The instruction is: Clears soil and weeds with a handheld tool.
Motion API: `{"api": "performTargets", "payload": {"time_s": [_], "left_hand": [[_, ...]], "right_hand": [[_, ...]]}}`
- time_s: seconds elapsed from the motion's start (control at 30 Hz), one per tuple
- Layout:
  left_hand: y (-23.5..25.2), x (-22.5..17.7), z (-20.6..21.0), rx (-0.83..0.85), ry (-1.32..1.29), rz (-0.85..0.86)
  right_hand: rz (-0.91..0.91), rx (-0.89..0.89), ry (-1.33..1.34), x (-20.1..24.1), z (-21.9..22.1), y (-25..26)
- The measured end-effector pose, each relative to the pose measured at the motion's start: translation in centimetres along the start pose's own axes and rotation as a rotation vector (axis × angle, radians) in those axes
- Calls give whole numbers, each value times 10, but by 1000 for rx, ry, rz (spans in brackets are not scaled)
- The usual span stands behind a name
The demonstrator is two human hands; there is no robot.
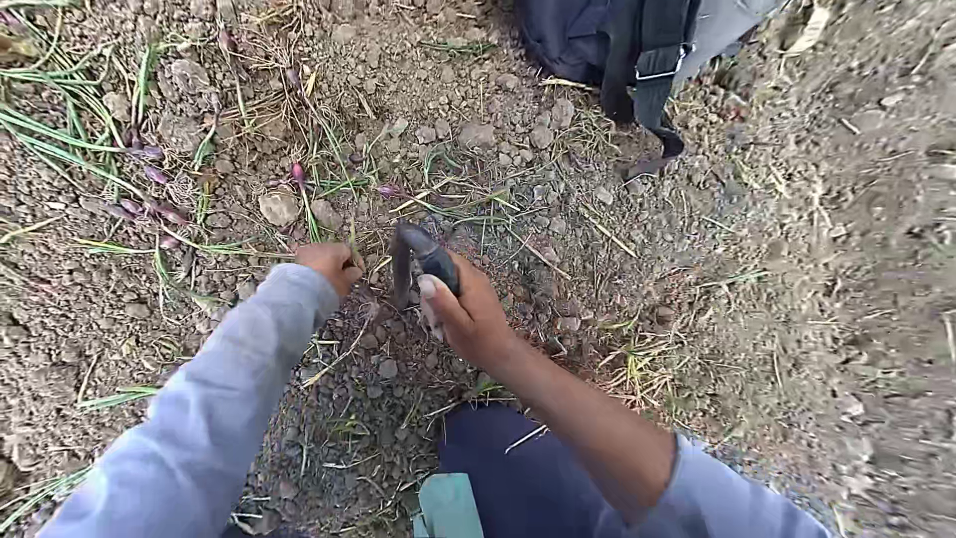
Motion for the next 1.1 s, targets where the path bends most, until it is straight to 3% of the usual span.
{"api": "performTargets", "payload": {"time_s": [0.07, 0.17, 0.27, 0.37, 0.4, 0.5, 0.57, 0.63, 0.7, 0.77, 0.83, 0.9, 1.0, 1.1], "left_hand": [[1, -8, 46, 25, 29, -92], [-3, 9, 116, 247, 104, -265], [8, -12, 93, 461, 259, -262], [26, -59, 38, 27, 47, 101], [35, -77, 37, -17, 35, 100], [73, -100, 60, 142, 171, -167], [74, -87, 70, 196, 167, -165], [65, -66, 56, 115, 51, -92], [51, -45, 39, 69, -70, -163], [45, -45, 27, 17, -181, -240], [48, -57, 32, 64, -103, -311], [49, -67, 49, 202, 99, -374], [50, -69, 62, 299, 290, -337], [40, -51, 51, 66, 117, -142]], "right_hand": [[-43, -37, 47, 30, -35, -17], [-180, -159, 211, 76, -111, -48], [-252, -285, 142, 71, -153, -57], [-57, -282, -195, 6, -136, -46], [7, -264, -213, -6, -129, -43], [-91, -307, -50, 37, -148, -42], [-267, -355, 242, 74, -173, -51], [-408, -383, 418, 89, -185, -39], [-358, -345, 301, 75, -163, -17], [-159, -214, 77, 23, -118, 3], [60, -107, -6, -30, -84, 6], [153, -141, 22, -45, -82, -8], [68, -276, 175, -5, -116, -29], [-174, -374, 407, 54, -160, -37]]}}
Point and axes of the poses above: each hand's wrist, its own y-axis towards the middle knuckle, its own z-axis out of the palm, x = y × z, the point moved 6 cm from there along y, towards the middle knuckle, and after that the axes turned 12 degrees about -y, right-handed, at the moved point
